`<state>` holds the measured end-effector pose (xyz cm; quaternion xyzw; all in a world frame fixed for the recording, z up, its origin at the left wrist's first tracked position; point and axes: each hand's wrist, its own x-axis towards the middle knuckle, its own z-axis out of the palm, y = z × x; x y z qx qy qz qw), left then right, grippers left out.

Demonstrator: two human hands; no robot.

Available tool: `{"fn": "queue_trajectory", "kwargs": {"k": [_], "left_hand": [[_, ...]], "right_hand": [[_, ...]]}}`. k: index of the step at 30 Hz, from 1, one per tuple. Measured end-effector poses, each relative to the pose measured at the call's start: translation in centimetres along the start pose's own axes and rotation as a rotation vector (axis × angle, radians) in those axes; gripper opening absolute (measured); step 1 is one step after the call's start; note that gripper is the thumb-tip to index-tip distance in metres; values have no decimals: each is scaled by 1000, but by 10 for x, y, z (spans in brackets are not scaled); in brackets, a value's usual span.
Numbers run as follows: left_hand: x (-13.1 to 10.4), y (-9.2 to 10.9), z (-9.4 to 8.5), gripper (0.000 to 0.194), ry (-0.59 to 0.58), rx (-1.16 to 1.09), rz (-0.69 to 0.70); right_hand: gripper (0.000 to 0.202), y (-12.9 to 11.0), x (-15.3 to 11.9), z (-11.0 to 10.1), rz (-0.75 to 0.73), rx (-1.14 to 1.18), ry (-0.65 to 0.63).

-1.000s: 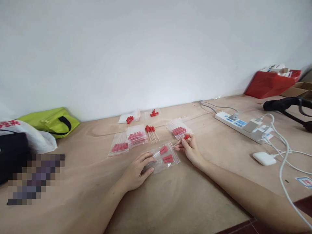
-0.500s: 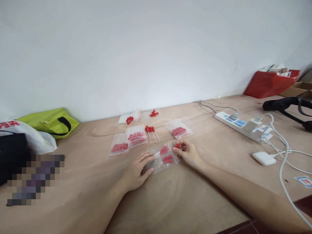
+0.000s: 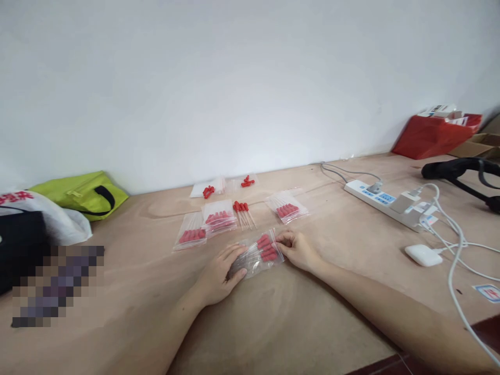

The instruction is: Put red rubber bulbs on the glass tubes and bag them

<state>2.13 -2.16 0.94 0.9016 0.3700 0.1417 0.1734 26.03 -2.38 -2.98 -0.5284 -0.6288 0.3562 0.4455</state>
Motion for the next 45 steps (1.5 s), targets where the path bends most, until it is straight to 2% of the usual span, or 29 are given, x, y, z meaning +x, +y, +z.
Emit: {"fn": "queue_trajectory", "kwargs": {"k": [2,4,6,9,11,15,18,21,23,26,29,32,36,39,41,42,43,45], "left_hand": [[0,0,0,39,1,-2,5],[0,-1,1,39,-3,-2,7],[-1,-2,1,40,-6,0,6],[-2,-3,1,41,-8,-6,3],[-3,-3,1,42,-15,-17,6],[-5,-4,2,45,-30,-43,26],[-6,-6,4,47,12,-50,32],[-6,-8,5,49,78,-53,10],[-6,-9,5,51,93,-56,-8],[-5,-8,5,53,61,-54,-30],[-5,-6,4,55,33,-54,-41],[-6,-6,4,57,16,-57,-53],[-6,-5,3,59,3,-57,-66],[-6,-5,2,61,-15,-56,-65],[-6,-5,2,63,-24,-50,-73],[-6,-5,3,63,-26,-44,-76],[-5,-4,3,63,-28,-39,-78],[-5,-4,2,63,-31,-27,-76]], "right_hand": [[17,-2,2,-4,-73,-2,-70],[22,-3,4,-7,-60,77,-170],[20,-5,7,-9,81,183,-159],[22,-8,13,-9,323,294,-1],[23,-11,16,-7,387,322,-20],[24,-16,16,-4,412,310,-223],[30,-18,13,-7,371,343,-232],[33,-19,15,-17,297,413,-166],[35,-20,24,-27,248,471,-46],[33,-21,45,-39,199,541,157],[28,-17,68,-37,238,548,277],[25,-11,82,-25,344,481,332],[21,-1,82,-17,395,365,379],[28,9,78,-32,393,234,498],[32,16,77,-50,383,47,605],[31,20,77,-60,381,-139,656],[32,23,77,-69,400,-311,673],[36,31,78,-84,469,-536,628]]}}
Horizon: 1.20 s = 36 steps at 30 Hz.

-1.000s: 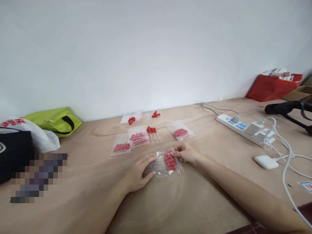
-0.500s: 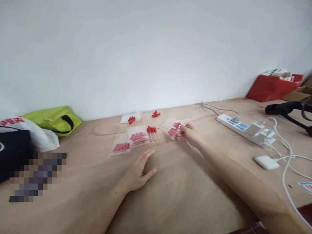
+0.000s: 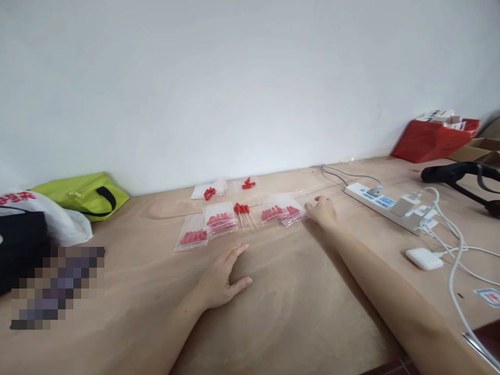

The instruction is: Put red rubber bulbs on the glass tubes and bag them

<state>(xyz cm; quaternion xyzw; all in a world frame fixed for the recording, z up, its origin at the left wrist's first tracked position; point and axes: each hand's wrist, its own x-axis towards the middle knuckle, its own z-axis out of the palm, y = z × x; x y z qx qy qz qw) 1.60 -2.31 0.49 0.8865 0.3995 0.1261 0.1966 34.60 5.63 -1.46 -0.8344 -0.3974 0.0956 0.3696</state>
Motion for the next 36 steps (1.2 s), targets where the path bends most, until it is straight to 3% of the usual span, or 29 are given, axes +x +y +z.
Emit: {"fn": "queue_trajectory", "kwargs": {"k": [5,9,12,14,17,21,23,24,26,28,29,30,31,34,36], "left_hand": [[0,2,-1,61,-3,18,-14],[0,2,-1,60,-16,19,-26],[0,1,0,59,-8,15,-14],[1,-1,1,55,6,3,-5],[3,-3,2,44,83,-22,11],[6,-6,3,33,351,-32,33],[7,-7,4,31,431,-7,50],[8,-7,4,31,418,13,63],[8,-8,5,31,311,60,94],[9,-8,6,31,198,91,123],[9,-9,7,30,165,95,137],[9,-11,8,29,148,89,150],[9,-12,9,30,141,78,163],[9,-17,11,35,159,37,190],[9,-17,11,34,167,15,204]], "right_hand": [[25,12,12,-4,82,-29,-163],[19,2,15,-11,61,67,-52],[21,-19,4,-19,48,488,129],[23,-37,-18,-21,65,961,84],[29,-56,-75,-17,83,1255,-240],[33,-61,-160,-5,234,1228,-584],[38,-59,-189,-3,310,1200,-731],[40,-58,-198,-5,304,1164,-827],[41,-57,-203,-10,231,981,-1154],[32,-58,-192,-17,75,673,-1522],[26,-60,-182,-19,-18,520,-1635],[24,-63,-170,-19,-134,422,-1597],[22,-67,-157,-16,-256,381,-1455],[11,-82,-119,2,-533,234,-840],[10,-91,-100,19,-588,24,-580]]}}
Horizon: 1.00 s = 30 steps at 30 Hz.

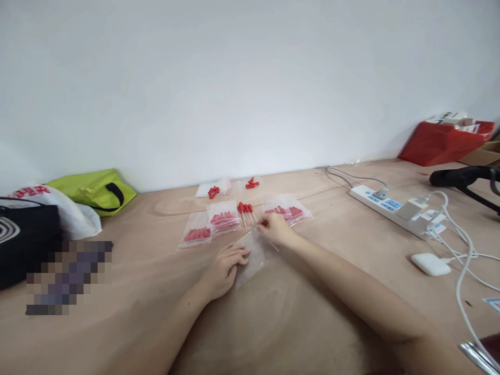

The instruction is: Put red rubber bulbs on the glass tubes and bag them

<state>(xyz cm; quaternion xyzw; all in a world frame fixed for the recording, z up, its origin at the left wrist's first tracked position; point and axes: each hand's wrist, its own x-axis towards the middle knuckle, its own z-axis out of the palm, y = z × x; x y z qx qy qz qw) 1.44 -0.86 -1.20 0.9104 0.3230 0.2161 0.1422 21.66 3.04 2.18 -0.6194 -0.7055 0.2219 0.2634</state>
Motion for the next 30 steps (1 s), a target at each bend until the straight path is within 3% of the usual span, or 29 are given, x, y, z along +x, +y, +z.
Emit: {"fn": "queue_trajectory", "kwargs": {"k": [3,7,12,18,22,26,30], "left_hand": [[-1,5,-2,31,-19,-7,-10],[-1,13,-6,31,-20,93,-37],[-1,14,-6,29,7,175,-25],[-4,16,-12,39,-151,105,-28],[-5,19,-16,44,-230,49,3],[-4,20,-17,47,-180,33,-62],[-3,19,-14,48,-169,32,-111]], "right_hand": [[19,2,27,10,72,-95,56],[32,-3,44,22,163,-150,62],[27,-14,54,30,211,-212,22],[46,-14,46,16,127,-218,64],[67,18,19,-4,-67,119,235],[67,59,-20,-10,38,683,332],[62,79,-46,-8,122,896,462]]}}
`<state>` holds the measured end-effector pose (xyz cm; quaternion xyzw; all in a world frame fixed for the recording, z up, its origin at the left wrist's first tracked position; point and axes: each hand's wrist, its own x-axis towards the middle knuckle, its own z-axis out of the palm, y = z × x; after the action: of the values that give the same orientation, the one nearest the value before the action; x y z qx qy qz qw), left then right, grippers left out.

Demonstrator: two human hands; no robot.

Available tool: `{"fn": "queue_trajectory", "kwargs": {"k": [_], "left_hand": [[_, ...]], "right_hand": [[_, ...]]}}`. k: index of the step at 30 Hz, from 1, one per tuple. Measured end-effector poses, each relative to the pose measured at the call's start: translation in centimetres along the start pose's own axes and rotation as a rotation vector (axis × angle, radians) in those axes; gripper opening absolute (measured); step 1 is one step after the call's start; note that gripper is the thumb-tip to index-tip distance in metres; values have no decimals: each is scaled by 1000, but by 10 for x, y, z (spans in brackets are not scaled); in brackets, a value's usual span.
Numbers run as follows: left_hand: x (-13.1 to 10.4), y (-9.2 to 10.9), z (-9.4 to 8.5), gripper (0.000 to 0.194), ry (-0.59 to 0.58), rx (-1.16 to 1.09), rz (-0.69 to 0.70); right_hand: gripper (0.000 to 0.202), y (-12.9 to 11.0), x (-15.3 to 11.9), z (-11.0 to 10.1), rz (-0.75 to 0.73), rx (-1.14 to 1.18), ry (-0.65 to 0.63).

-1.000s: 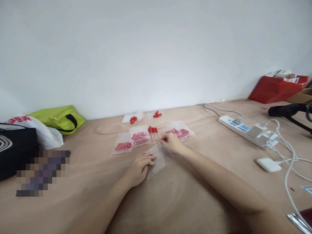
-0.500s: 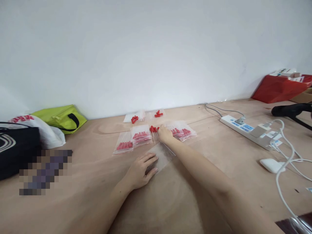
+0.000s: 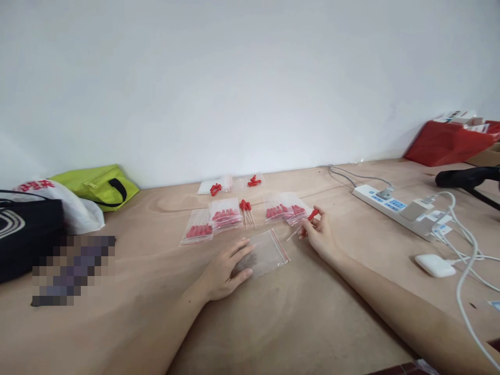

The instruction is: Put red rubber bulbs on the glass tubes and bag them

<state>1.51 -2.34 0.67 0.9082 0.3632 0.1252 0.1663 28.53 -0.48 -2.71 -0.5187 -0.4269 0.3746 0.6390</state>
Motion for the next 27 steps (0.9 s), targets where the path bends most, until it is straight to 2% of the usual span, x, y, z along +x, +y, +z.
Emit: {"fn": "queue_trajectory", "kwargs": {"k": [4,20,27], "left_hand": [[1,-1,1,52,-5,5,-9],[1,-1,1,52,-7,22,-12],[1,-3,2,53,-10,11,-15]], "right_hand": [[59,1,-4,0,20,42,37],[53,1,-8,18,-8,57,-73],[46,-7,-19,23,173,198,-217]]}}
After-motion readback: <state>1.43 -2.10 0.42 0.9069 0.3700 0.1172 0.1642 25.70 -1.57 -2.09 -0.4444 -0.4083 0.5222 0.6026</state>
